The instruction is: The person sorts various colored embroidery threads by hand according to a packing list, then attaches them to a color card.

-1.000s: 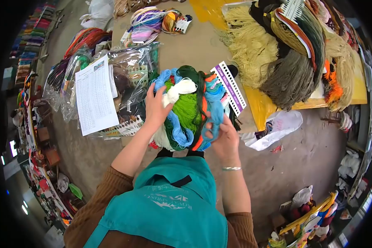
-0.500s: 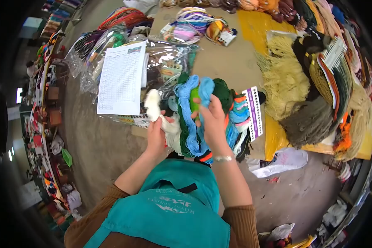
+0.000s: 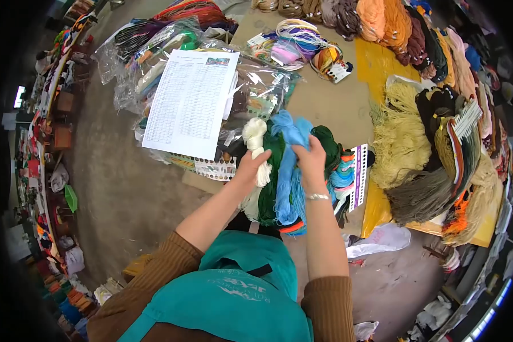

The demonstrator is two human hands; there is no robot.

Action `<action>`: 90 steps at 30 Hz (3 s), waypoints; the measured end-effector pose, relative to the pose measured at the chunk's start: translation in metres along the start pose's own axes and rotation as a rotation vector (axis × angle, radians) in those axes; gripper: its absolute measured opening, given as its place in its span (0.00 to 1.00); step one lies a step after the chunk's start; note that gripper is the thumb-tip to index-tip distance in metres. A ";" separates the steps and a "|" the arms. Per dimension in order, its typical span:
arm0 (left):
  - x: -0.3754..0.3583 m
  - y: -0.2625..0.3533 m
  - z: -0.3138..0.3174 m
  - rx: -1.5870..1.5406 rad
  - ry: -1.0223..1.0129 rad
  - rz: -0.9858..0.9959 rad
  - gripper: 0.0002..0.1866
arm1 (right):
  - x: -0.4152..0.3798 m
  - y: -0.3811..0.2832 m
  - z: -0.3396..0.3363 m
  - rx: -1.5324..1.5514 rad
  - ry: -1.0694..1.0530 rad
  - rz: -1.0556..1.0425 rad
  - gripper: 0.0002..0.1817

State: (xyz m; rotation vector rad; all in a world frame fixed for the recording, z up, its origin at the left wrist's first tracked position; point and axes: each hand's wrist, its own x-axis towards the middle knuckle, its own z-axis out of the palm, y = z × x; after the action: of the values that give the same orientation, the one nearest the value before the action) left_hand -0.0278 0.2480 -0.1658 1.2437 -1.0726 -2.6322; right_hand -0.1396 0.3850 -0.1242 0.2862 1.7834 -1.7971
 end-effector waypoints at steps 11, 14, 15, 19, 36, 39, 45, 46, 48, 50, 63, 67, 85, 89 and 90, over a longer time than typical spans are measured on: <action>-0.018 -0.004 0.021 0.437 0.210 0.379 0.15 | -0.171 0.028 -0.104 1.004 0.024 -0.152 0.24; -0.035 -0.017 0.048 0.665 -0.009 0.830 0.19 | -0.210 0.038 -0.108 1.080 0.108 -0.120 0.21; -0.035 -0.016 0.060 0.968 0.011 0.950 0.21 | -0.216 0.043 -0.108 1.102 0.148 -0.086 0.20; -0.015 -0.016 0.078 1.517 -0.119 1.017 0.22 | -0.236 0.034 -0.088 1.049 0.152 -0.122 0.19; -0.154 0.052 0.069 0.516 -0.960 0.174 0.23 | -0.248 -0.064 -0.005 0.727 0.092 -0.300 0.26; -0.184 0.067 0.061 0.772 -0.917 0.320 0.25 | -0.245 -0.074 0.017 0.594 0.066 -0.278 0.24; -0.231 0.146 0.025 0.770 -1.031 -0.107 0.15 | -0.256 -0.083 0.028 0.346 -0.014 -0.287 0.25; -0.231 0.151 0.017 0.766 -1.017 -0.094 0.15 | -0.254 -0.084 0.032 0.379 -0.032 -0.280 0.25; -0.225 0.156 0.000 0.601 -1.045 -0.297 0.15 | -0.244 -0.085 0.045 0.407 -0.005 -0.282 0.23; -0.196 0.135 -0.030 0.812 -0.993 -0.013 0.16 | -0.219 -0.075 0.053 0.473 0.000 -0.274 0.22; -0.040 0.035 -0.070 1.072 -0.518 0.153 0.12 | -0.095 0.020 -0.013 0.699 0.047 -0.026 0.18; -0.021 0.016 -0.070 1.419 -0.528 0.267 0.15 | -0.113 0.019 -0.029 0.739 0.013 -0.065 0.21; 0.011 -0.009 -0.031 0.980 -0.100 0.279 0.32 | -0.316 -0.179 -0.122 0.572 0.302 -0.948 0.21; -0.012 0.014 -0.018 0.759 -0.272 0.127 0.34 | -0.354 -0.218 -0.179 0.427 0.444 -1.105 0.19; -0.026 0.023 -0.011 0.755 -0.276 0.129 0.34 | -0.365 -0.229 -0.189 0.423 0.477 -1.155 0.19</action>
State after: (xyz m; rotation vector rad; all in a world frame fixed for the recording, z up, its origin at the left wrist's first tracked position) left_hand -0.0079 0.2323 -0.1400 0.8168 -2.2408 -2.4045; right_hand -0.0153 0.6434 0.2488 -0.2657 2.0408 -3.1366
